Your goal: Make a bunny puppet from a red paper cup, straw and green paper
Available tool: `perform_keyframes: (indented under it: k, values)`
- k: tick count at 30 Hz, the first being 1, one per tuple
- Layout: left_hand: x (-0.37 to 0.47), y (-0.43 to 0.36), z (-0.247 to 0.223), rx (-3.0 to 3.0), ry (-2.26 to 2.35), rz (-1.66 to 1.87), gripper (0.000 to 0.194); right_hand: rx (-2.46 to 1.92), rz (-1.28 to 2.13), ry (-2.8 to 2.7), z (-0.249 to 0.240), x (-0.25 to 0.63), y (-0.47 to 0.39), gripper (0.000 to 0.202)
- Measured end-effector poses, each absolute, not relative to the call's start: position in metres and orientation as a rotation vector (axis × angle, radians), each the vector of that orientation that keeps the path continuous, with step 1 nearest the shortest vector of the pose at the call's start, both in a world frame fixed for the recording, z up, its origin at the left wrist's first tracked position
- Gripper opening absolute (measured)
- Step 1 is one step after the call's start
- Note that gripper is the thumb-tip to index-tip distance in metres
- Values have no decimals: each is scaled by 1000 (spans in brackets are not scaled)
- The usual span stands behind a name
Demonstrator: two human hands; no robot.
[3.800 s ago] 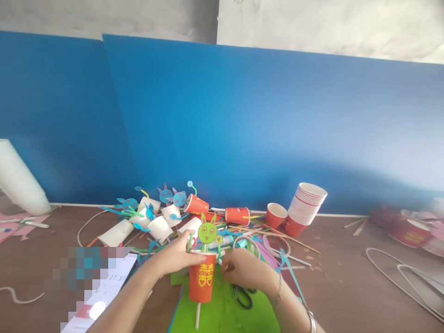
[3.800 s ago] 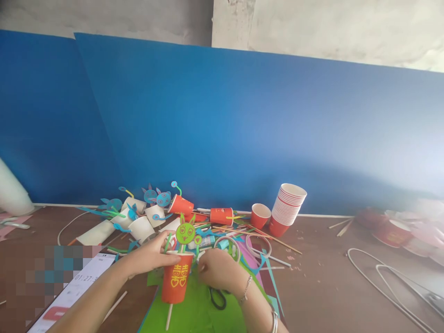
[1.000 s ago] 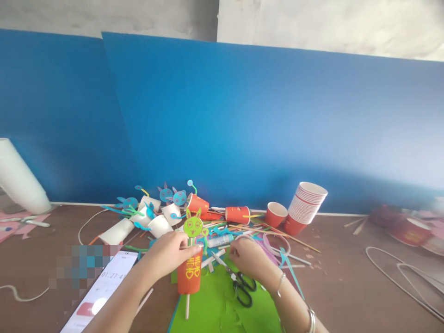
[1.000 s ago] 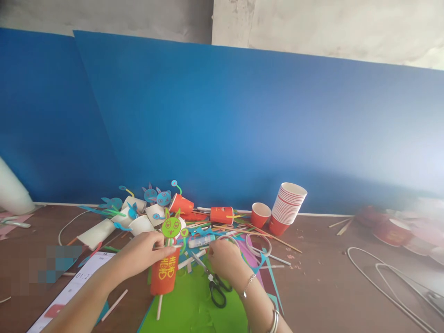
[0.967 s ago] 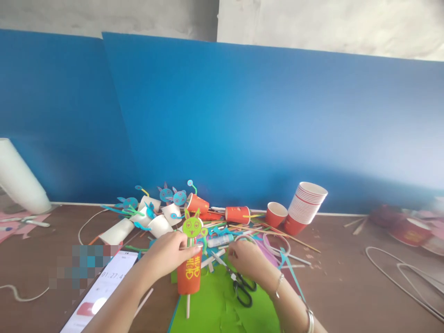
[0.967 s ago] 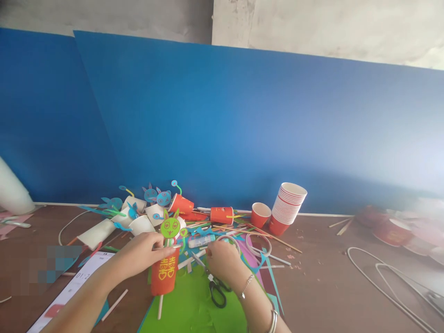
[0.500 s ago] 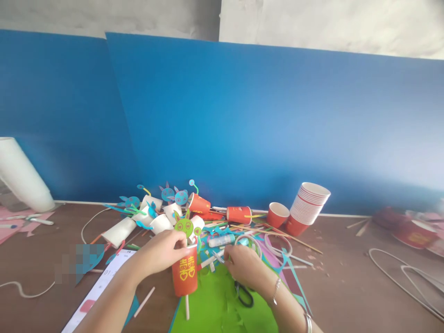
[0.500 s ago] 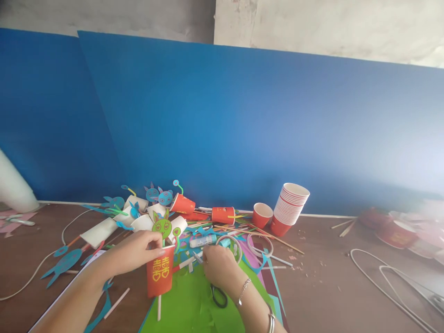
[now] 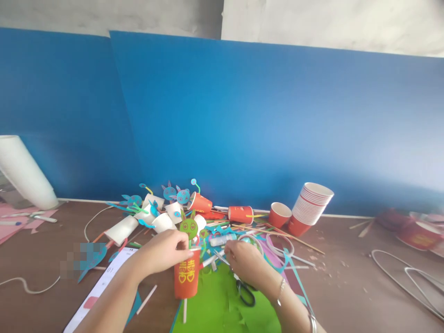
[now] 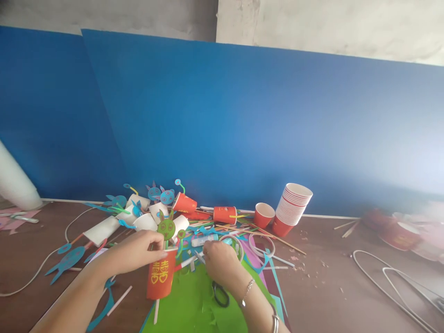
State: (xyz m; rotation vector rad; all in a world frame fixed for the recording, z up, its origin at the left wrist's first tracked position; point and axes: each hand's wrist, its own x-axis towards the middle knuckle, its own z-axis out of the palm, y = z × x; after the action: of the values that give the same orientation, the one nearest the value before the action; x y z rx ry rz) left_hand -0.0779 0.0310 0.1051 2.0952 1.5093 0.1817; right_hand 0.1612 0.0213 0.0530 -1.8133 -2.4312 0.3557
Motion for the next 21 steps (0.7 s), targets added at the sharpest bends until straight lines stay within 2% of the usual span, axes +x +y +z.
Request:
perform_keyframes:
  k: [6, 15, 21]
  values:
    - [-75, 30, 109, 2099, 1553, 158, 21, -1706, 404, -2478, 59, 165, 20, 29]
    - [-71, 30, 99, 2085, 1460, 146, 12, -2118, 250, -2438, 69, 192, 28, 26]
    - [-60, 31, 92, 2097, 1461, 235, 19, -2211, 238, -2380, 63, 203, 36, 27]
